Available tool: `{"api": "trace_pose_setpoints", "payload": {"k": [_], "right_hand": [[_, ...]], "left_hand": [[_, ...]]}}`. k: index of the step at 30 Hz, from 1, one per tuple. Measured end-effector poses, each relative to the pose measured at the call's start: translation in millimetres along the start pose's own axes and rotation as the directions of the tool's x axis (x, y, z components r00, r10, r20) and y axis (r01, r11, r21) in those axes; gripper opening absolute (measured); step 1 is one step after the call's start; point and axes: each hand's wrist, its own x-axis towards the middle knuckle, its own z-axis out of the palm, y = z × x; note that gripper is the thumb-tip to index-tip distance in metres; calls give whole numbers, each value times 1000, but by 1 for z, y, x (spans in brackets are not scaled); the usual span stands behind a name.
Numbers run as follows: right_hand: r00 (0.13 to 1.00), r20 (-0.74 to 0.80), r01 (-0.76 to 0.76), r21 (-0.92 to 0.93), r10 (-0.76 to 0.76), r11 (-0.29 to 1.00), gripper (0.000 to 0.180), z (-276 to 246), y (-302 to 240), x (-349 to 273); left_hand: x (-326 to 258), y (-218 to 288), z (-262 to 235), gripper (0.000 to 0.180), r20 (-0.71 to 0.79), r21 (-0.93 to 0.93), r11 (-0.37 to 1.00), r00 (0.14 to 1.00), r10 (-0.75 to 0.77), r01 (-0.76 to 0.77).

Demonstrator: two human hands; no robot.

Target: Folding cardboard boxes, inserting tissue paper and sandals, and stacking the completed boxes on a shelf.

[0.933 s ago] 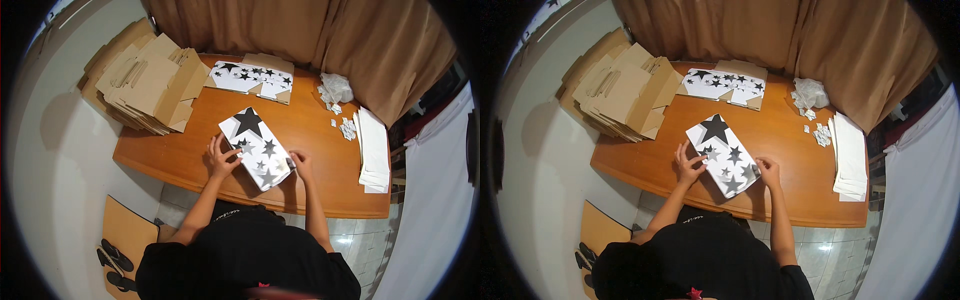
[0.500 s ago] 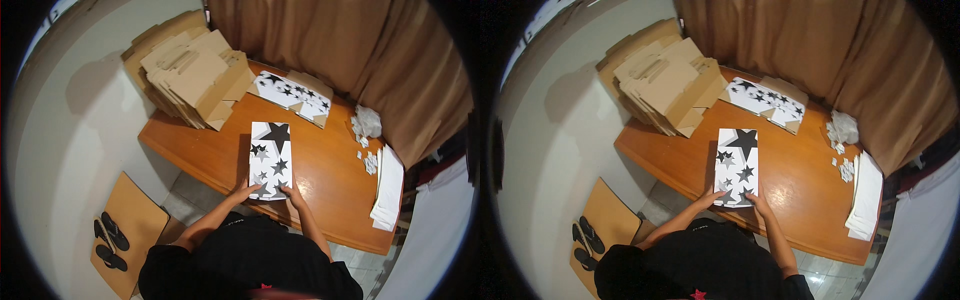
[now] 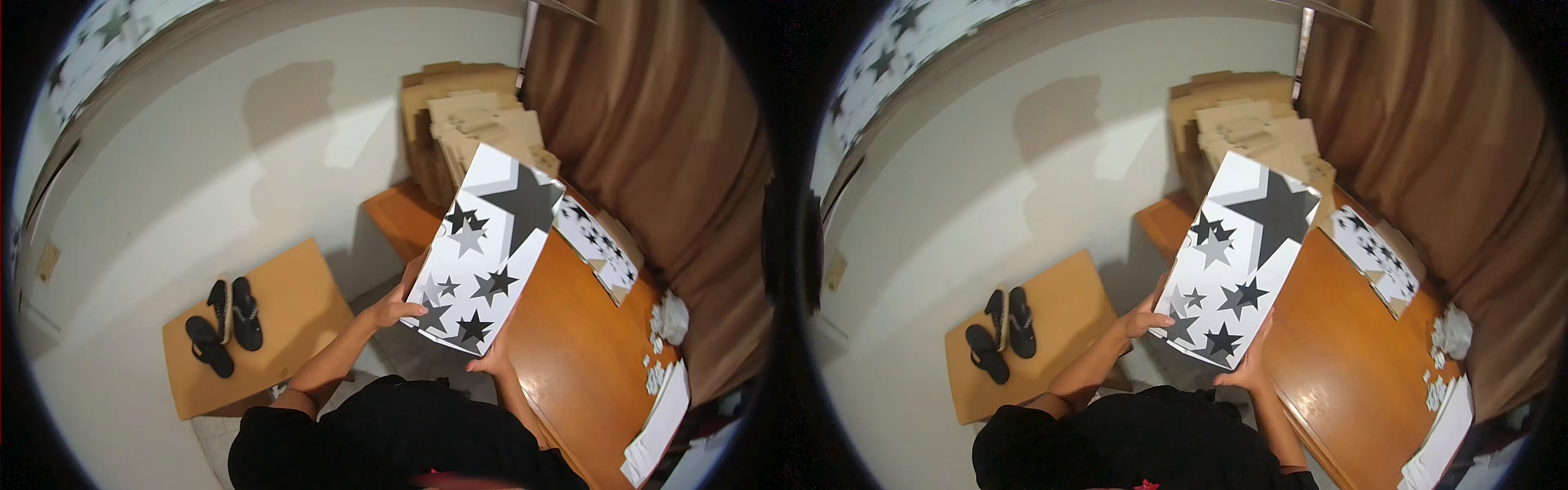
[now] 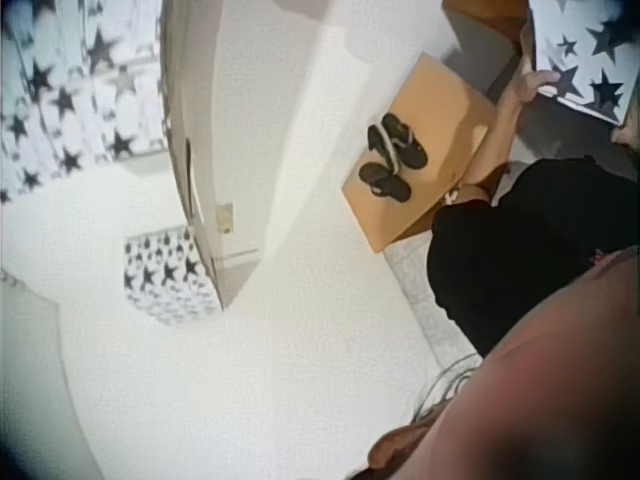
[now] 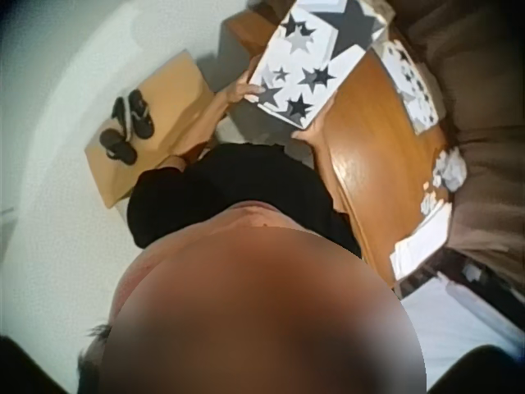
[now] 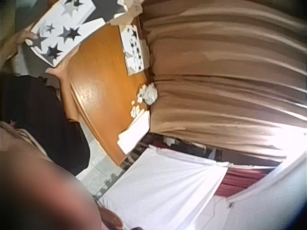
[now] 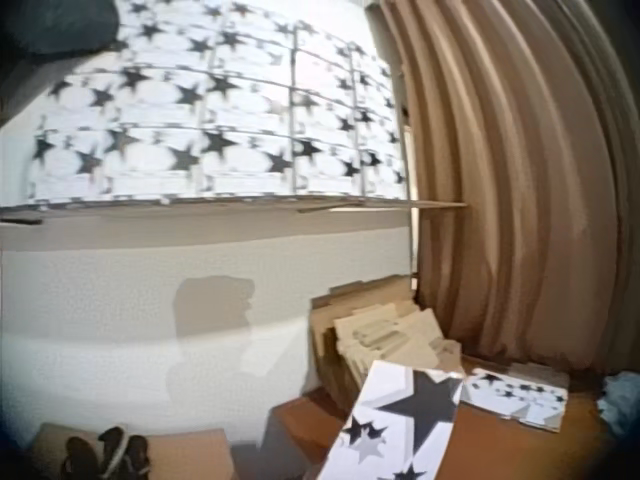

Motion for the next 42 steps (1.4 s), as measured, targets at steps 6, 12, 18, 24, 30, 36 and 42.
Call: {"api": "trace_pose_setpoints", "payload": {"k": [6, 12, 18, 24, 30, 36, 42], "right_hand": [[984, 146, 126, -200, -98, 972, 135, 61, -22, 40], [941, 229, 272, -75, -249, 959, 131, 94, -59, 86], [879, 285, 384, 48, -382, 922, 128, 108, -81, 137], [803, 312, 483, 158, -508, 861, 125, 108, -102, 150], [697, 230, 628, 263, -680, 733, 118, 169, -167, 169], [358, 100, 871, 322, -928, 371, 109, 219, -304, 198], [203, 103, 968, 130, -974, 216, 102, 254, -393, 240]], "left_hand": [[-70, 81, -30, 100, -170, -9, 990, 976, 138, -142], [-103, 143, -10, 105, -405, 128, 974, 887, 222, -185], [-116, 169, 8, 113, -335, 406, 844, 803, 493, -349], [-153, 194, 40, 121, -631, 356, 922, 689, 357, -152], [-197, 242, 27, 113, -697, 592, 806, 511, 503, 13], [-252, 308, -9, 103, -658, 751, 615, 336, 673, 239], [-278, 387, -17, 68, -534, 841, 479, 251, 807, 252]]}}
